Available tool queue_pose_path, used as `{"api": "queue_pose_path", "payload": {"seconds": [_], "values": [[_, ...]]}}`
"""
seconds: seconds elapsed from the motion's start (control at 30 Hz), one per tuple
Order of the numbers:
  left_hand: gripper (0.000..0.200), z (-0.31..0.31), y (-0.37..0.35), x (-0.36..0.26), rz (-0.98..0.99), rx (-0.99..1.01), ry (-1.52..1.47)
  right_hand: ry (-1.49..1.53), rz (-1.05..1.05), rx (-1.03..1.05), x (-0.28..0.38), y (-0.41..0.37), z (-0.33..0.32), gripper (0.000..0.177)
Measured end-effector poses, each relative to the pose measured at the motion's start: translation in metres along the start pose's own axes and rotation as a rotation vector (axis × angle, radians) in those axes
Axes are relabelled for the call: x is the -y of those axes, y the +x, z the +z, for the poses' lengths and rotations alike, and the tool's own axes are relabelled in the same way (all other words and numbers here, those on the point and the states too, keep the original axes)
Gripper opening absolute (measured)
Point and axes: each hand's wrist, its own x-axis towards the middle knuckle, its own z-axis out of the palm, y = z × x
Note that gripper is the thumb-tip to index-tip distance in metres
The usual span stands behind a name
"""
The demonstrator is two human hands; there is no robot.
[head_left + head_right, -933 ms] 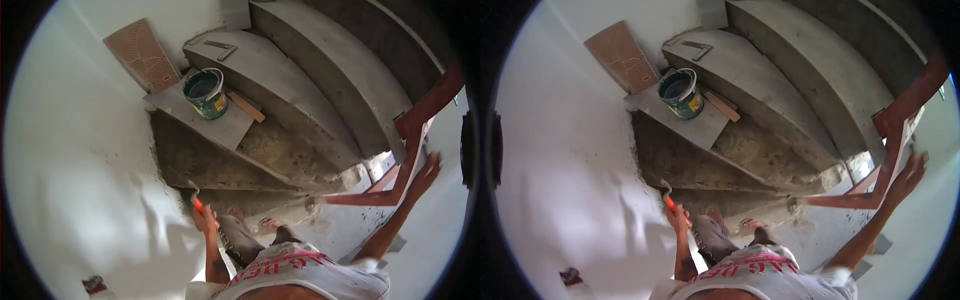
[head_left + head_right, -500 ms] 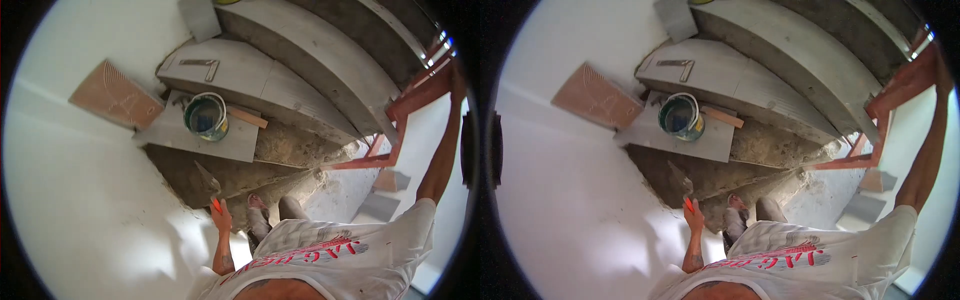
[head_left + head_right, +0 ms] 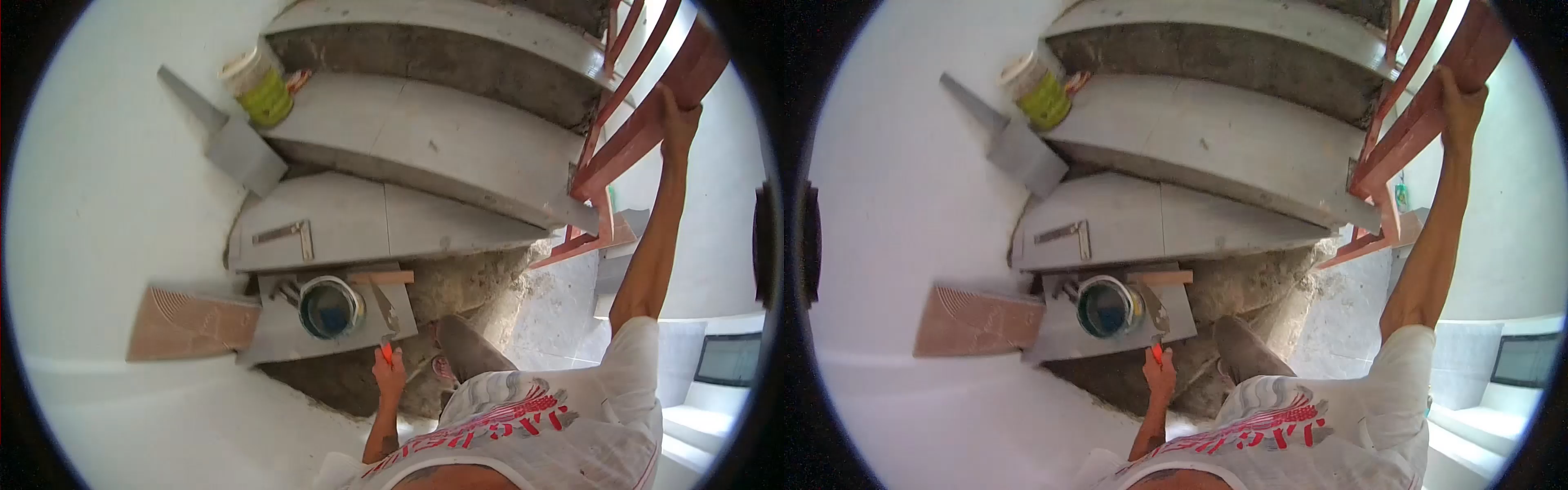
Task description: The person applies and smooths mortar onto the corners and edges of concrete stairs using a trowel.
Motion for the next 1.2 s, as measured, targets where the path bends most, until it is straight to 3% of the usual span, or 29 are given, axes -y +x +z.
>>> {"api": "queue_pose_path", "payload": {"seconds": [0.13,0.33,0.4,0.43,0.5,0.63,0.73,0.9,0.97,1.07,1.2], "values": [[0.027,-0.028,0.044,-0.059,-0.124,0.054,-0.14,0.089,0.078,-0.013,0.02,-0.015,-0.002,0.077],[0.028,-0.075,0.098,-0.18,-0.198,-0.105,-0.281,0.031,0.303,0.009,0.043,-0.013,-0.009,0.068],[0.026,-0.091,0.112,-0.22,-0.397,-0.047,-0.33,-0.014,0.442,0.082,0.052,-0.015,-0.009,0.068],[0.026,-0.092,0.119,-0.22,-0.393,-0.039,-0.318,-0.021,0.453,0.073,0.054,-0.017,-0.01,0.068],[0.024,-0.085,0.142,-0.205,0.009,-0.115,0.05,0.023,0.444,0.031,0.055,-0.017,-0.006,0.068],[0.024,-0.067,0.188,-0.202,-0.013,-0.002,0.079,0.006,0.506,-0.02,0.06,-0.02,-0.002,0.067],[0.029,-0.074,0.212,-0.257,-0.077,0.247,0.167,0.015,0.612,0.013,0.081,-0.011,-0.002,0.064],[0.038,-0.095,0.244,-0.323,-0.001,0.361,0.318,0.12,0.818,-0.044,0.092,-0.008,-0.004,0.05],[0.041,-0.105,0.256,-0.366,0.013,0.418,0.293,0.255,0.921,-0.069,0.091,-0.006,-0.007,0.049],[0.042,-0.126,0.268,-0.421,-0.018,0.421,0.216,0.22,0.989,-0.072,0.103,0.005,-0.006,0.052],[0.04,-0.136,0.299,-0.449,0.085,0.461,0.199,0.118,0.983,-0.094,0.109,0.008,-0.003,0.057]]}}
